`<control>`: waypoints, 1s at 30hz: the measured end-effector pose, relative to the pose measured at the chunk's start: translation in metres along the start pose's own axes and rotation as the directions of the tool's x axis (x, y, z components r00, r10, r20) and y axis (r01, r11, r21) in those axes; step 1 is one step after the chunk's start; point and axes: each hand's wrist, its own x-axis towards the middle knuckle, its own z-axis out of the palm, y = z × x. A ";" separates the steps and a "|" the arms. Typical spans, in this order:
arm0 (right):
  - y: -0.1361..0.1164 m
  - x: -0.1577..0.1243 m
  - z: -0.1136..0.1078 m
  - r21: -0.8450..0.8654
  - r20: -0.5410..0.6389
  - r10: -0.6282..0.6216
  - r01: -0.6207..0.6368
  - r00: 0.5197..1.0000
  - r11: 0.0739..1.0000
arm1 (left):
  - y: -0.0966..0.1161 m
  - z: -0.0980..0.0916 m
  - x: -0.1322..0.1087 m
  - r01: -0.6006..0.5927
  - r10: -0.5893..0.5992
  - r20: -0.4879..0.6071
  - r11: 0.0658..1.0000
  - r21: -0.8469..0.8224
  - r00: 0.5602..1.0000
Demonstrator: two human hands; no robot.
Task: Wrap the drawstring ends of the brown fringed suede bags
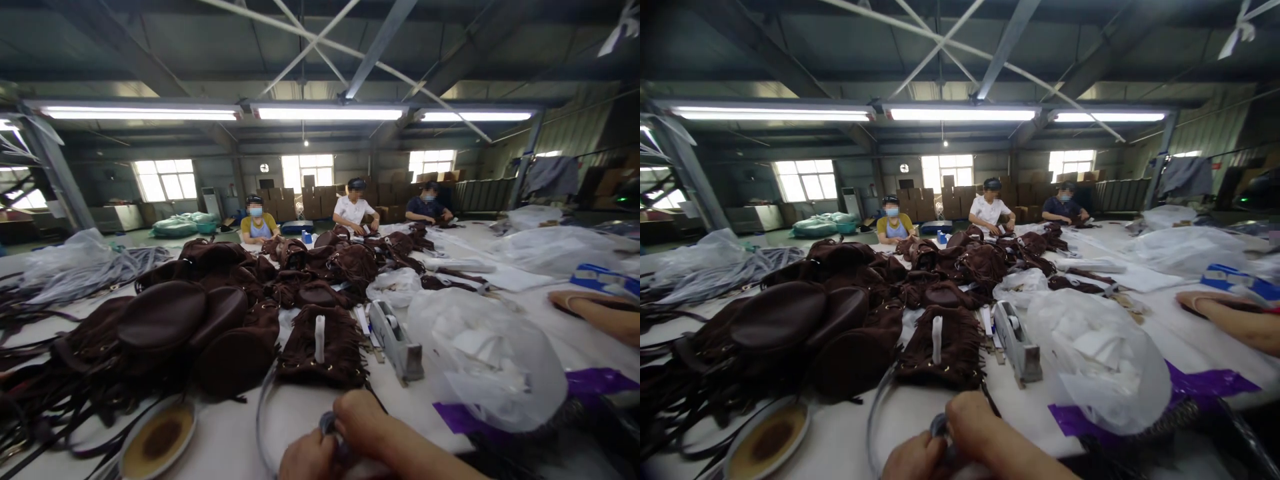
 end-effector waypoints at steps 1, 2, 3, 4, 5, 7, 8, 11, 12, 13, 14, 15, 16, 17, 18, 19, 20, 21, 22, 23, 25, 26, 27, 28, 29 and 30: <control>0.004 0.001 -0.002 -0.001 -0.004 -0.076 0.076 0.997 0.997 | -0.004 -0.003 0.000 -0.016 0.016 0.016 0.999 0.030 1.000; 0.008 0.001 -0.004 -0.007 -0.006 -0.158 0.158 0.987 0.987 | -0.008 -0.006 -0.001 -0.037 0.036 0.021 0.998 0.055 0.999; 0.012 0.002 -0.006 -0.015 -0.012 -0.238 0.238 0.971 0.971 | -0.012 -0.008 -0.002 -0.058 0.057 0.015 0.996 0.070 0.998; 0.015 0.003 -0.007 -0.020 -0.020 -0.306 0.305 0.952 0.952 | -0.015 -0.008 -0.003 -0.068 0.068 0.002 0.995 0.077 0.998; 0.017 0.003 -0.008 -0.019 -0.031 -0.346 0.345 0.938 0.938 | -0.017 -0.008 -0.004 -0.072 0.073 -0.016 0.995 0.074 0.997; 0.016 0.003 -0.008 0.014 -0.068 -0.320 0.321 0.945 0.947 | -0.016 -0.001 -0.006 -0.059 0.062 -0.069 0.997 0.043 0.996; 0.013 0.002 -0.008 0.042 -0.087 -0.251 0.255 0.964 0.966 | -0.013 0.003 -0.007 -0.036 0.038 -0.105 0.999 0.022 0.994; 0.000 -0.002 -0.006 0.101 -0.082 0.035 -0.027 0.996 0.994 | 0.001 0.016 -0.009 0.043 -0.048 -0.190 0.999 -0.028 0.981; -0.004 -0.003 -0.005 0.101 -0.065 0.093 -0.086 0.994 0.991 | 0.005 0.017 -0.010 0.061 -0.066 -0.199 0.998 -0.034 0.978; -0.007 -0.005 -0.005 0.092 -0.049 0.116 -0.111 0.992 0.990 | 0.007 0.017 -0.011 0.067 -0.072 -0.199 0.997 -0.034 0.977; -0.009 -0.005 -0.005 0.080 -0.037 0.107 -0.104 0.994 0.991 | 0.006 0.014 -0.013 0.058 -0.063 -0.194 0.998 -0.029 0.979; -0.009 -0.005 -0.006 0.071 -0.030 0.076 -0.074 0.997 0.995 | 0.004 0.010 -0.014 0.036 -0.039 -0.180 0.999 -0.018 0.983; -0.008 -0.005 -0.007 0.065 -0.023 0.033 -0.031 0.999 0.997 | -0.001 0.005 -0.016 0.003 -0.003 -0.162 1.000 -0.003 0.987; -0.005 -0.004 -0.009 0.063 -0.014 -0.022 0.022 1.000 0.998 | -0.008 0.000 -0.017 -0.038 0.040 -0.141 0.999 0.013 0.989; -0.002 -0.002 -0.011 0.063 -0.005 -0.079 0.079 0.997 0.995 | -0.014 -0.005 -0.018 -0.079 0.082 -0.121 0.996 0.029 0.989; 0.001 -0.001 -0.013 0.063 0.003 -0.138 0.137 0.990 0.989 | -0.021 -0.009 -0.018 -0.117 0.121 -0.107 0.992 0.043 0.987; 0.004 0.001 -0.014 0.065 0.009 -0.188 0.187 0.982 0.980 | -0.026 -0.010 -0.018 -0.142 0.147 -0.101 0.988 0.054 0.984; 0.006 0.003 -0.015 0.067 0.009 -0.220 0.219 0.976 0.973 | -0.029 -0.010 -0.017 -0.152 0.158 -0.106 0.986 0.062 0.982; 0.007 0.004 -0.016 0.069 0.003 -0.231 0.230 0.973 0.971 | -0.030 -0.007 -0.015 -0.148 0.155 -0.122 0.987 0.066 0.980; 0.006 0.005 -0.015 0.068 -0.008 -0.222 0.222 0.975 0.973 | -0.028 -0.002 -0.013 -0.129 0.137 -0.150 0.990 0.065 0.979; 0.001 0.005 -0.013 0.062 -0.035 -0.149 0.151 0.988 0.987 | -0.020 0.011 -0.010 -0.053 0.063 -0.234 0.997 0.051 0.970; -0.002 0.005 -0.011 0.053 -0.043 -0.095 0.097 0.995 0.994 | -0.014 0.017 -0.009 -0.010 0.020 -0.274 0.999 0.037 0.961; -0.006 0.004 -0.009 0.041 -0.044 -0.049 0.051 0.998 0.998 | -0.008 0.023 -0.009 0.029 -0.020 -0.308 0.999 0.025 0.951; -0.009 0.004 -0.008 0.029 -0.040 -0.017 0.018 0.999 0.999 | -0.002 0.027 -0.009 0.062 -0.052 -0.331 0.998 0.017 0.942; -0.010 0.005 -0.006 0.018 -0.033 -0.005 0.006 0.999 1.000 | 0.002 0.029 -0.010 0.082 -0.071 -0.338 0.996 0.018 0.938; -0.010 0.006 -0.006 0.011 -0.024 -0.018 0.018 1.000 1.000 | 0.005 0.029 -0.011 0.087 -0.073 -0.329 0.996 0.027 0.942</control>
